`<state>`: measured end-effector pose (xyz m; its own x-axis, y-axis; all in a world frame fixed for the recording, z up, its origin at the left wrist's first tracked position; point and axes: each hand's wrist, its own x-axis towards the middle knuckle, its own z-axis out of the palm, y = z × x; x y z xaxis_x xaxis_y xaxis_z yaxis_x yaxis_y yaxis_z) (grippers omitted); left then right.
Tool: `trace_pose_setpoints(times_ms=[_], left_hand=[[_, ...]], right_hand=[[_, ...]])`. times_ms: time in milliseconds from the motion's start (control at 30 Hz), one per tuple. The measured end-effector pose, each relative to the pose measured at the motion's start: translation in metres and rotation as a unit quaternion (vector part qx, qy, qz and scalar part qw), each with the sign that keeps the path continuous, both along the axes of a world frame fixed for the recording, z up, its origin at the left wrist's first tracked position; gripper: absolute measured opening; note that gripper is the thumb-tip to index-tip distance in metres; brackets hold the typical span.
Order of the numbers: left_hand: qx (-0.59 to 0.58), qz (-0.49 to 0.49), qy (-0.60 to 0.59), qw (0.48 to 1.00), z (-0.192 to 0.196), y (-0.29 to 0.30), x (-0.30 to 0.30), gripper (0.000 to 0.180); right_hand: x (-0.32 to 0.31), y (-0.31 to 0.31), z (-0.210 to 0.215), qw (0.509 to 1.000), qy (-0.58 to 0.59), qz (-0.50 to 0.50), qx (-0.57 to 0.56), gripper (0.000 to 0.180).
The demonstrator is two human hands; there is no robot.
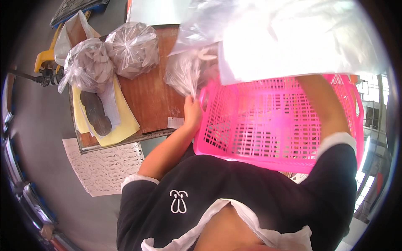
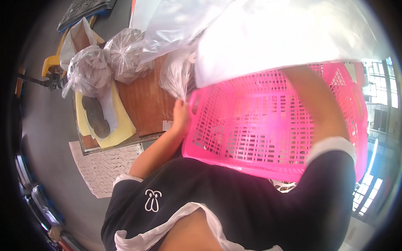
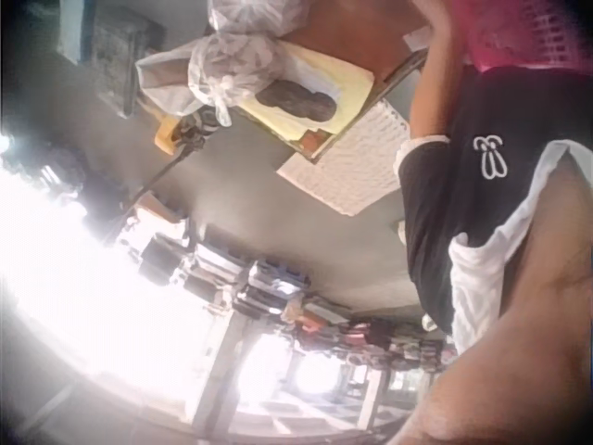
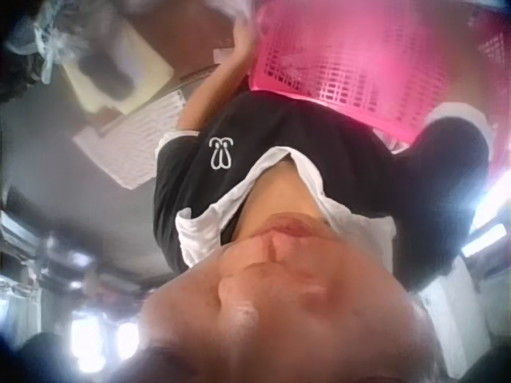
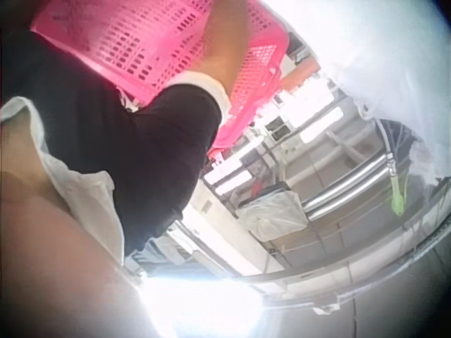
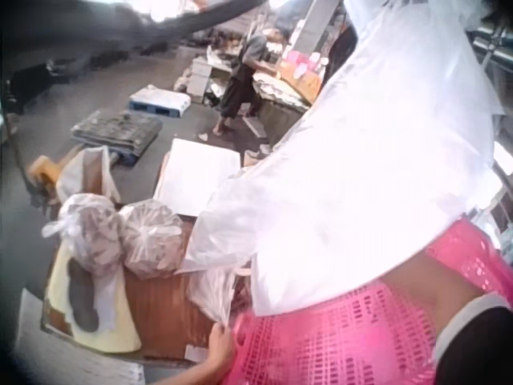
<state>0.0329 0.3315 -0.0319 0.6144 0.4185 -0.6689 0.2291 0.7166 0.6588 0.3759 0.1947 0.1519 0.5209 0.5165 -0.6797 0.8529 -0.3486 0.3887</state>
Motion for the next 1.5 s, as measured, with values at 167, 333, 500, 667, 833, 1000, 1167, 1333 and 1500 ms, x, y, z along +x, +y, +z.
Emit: trace_pose_setpoints(times_ms=[167, 333, 500, 667, 833, 1000, 1167, 1333, 1500], left_hand=[[0.050, 0.033, -0.007, 0.998, -0.022, 0.000, -0.004, 0.015], [0.134, -0.039, -0.005, 0.990, -0.009, 0.012, -0.011, 0.024], [0.082, 0.002, -0.067, 0.994, 0.008, 0.031, -0.029, 0.029], [-0.002, 0.007, -0.136, 0.991, 0.044, 0.046, -0.040, 0.036], [-0.057, 0.104, -0.220, 0.968, 0.089, 0.069, -0.054, 0.041], [-0.054, 0.080, -0.182, 0.979, 0.118, 0.096, -0.098, 0.042], [-0.064, 0.100, -0.185, 0.976, 0.147, 0.093, -0.146, 0.041], [-0.036, 0.119, -0.166, 0.978, 0.173, 0.084, -0.183, 0.038], [0.009, 0.170, -0.127, 0.977, 0.184, 0.077, -0.202, 0.034]], right_hand=[[0.018, 0.024, -0.003, 1.000, -0.003, 0.005, 0.021, 0.030], [0.041, 0.006, -0.014, 1.000, -0.002, -0.024, 0.003, 0.030], [0.022, -0.083, 0.020, 0.995, 0.014, -0.079, 0.063, 0.031], [-0.019, -0.187, 0.084, 0.939, 0.053, -0.299, 0.164, 0.039], [-0.034, -0.280, 0.098, 0.820, 0.035, -0.455, 0.345, 0.032], [-0.021, -0.319, 0.085, 0.742, 0.046, -0.501, 0.444, 0.032], [0.029, -0.270, 0.062, 0.730, 0.101, -0.437, 0.516, 0.038], [0.088, -0.145, 0.025, 0.800, 0.112, -0.298, 0.509, 0.044], [0.057, 0.023, -0.026, 0.836, -0.164, -0.146, 0.503, 0.063]])
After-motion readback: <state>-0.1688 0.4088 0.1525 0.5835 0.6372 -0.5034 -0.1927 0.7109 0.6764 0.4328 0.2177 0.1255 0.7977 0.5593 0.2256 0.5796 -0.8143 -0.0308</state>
